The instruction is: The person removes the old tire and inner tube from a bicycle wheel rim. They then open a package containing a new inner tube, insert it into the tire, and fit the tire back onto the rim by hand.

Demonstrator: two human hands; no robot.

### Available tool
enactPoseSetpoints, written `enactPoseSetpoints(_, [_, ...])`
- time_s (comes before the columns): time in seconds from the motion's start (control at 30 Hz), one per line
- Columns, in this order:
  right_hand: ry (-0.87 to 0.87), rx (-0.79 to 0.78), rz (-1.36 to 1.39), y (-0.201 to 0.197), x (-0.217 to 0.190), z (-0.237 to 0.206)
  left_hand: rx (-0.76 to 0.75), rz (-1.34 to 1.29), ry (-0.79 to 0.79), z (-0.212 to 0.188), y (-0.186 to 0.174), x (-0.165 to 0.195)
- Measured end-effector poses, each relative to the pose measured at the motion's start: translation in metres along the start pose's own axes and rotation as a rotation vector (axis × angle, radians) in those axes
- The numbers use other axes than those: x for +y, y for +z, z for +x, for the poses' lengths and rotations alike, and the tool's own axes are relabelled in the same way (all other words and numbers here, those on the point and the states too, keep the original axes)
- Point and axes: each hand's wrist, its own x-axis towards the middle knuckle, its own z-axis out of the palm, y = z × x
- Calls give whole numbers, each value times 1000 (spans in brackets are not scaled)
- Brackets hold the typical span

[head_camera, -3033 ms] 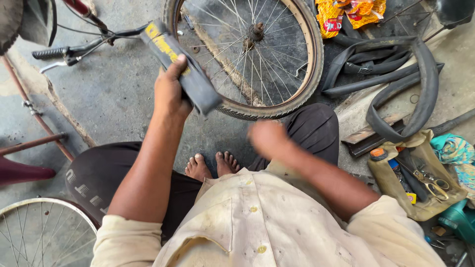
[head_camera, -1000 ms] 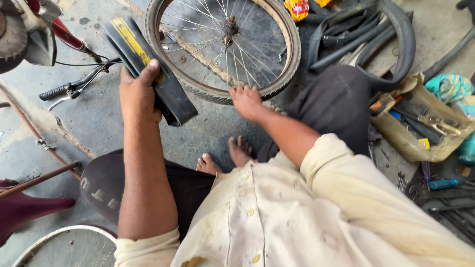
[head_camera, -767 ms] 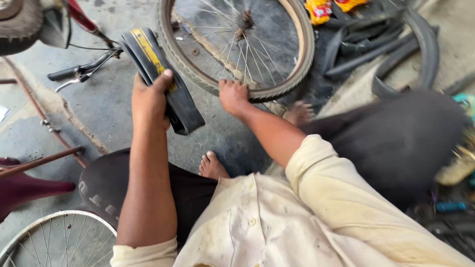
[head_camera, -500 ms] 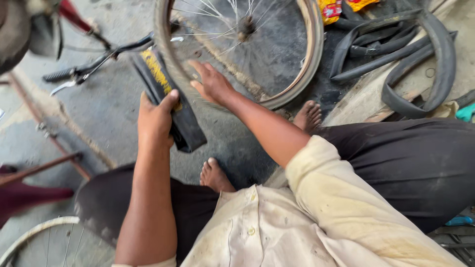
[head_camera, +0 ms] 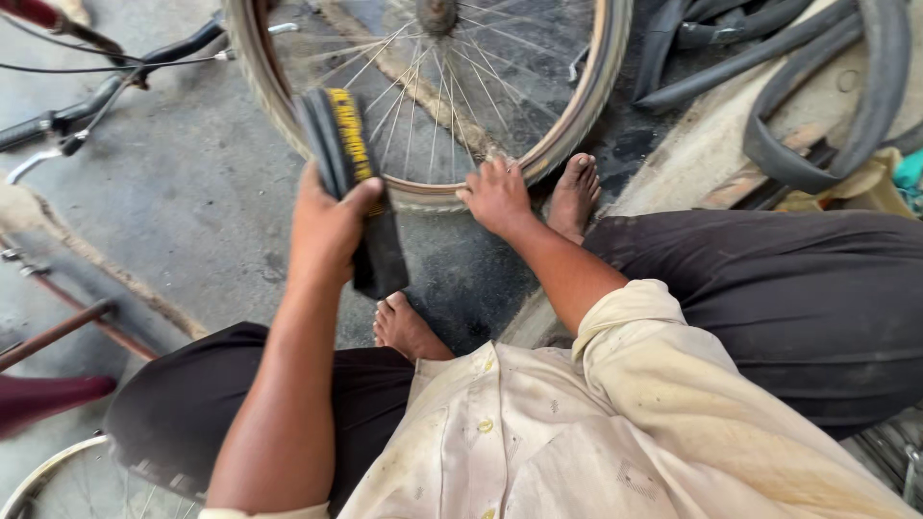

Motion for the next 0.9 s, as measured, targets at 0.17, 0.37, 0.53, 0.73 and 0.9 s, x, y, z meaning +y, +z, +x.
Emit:
enactPoseSetpoints(0.17, [-37, -32, 191, -25, -24, 19, 100, 273, 106, 19, 18, -26])
enactPoseSetpoints(0.37, [196, -229, 1352, -88, -46, 57, 107, 350, 281, 33, 27, -41])
enactPoseSetpoints(0.53, [271, -18, 1652, -116, -61, 58, 77, 169, 253, 40, 35, -40])
enactPoseSetpoints(0.73, [682, 451, 1679, -127, -7, 65, 247, -337, 14, 58, 28, -35])
enactPoseSetpoints(0.9, [1064, 314, 1903, -121, 27, 52, 282, -652, -247, 68, 46, -38])
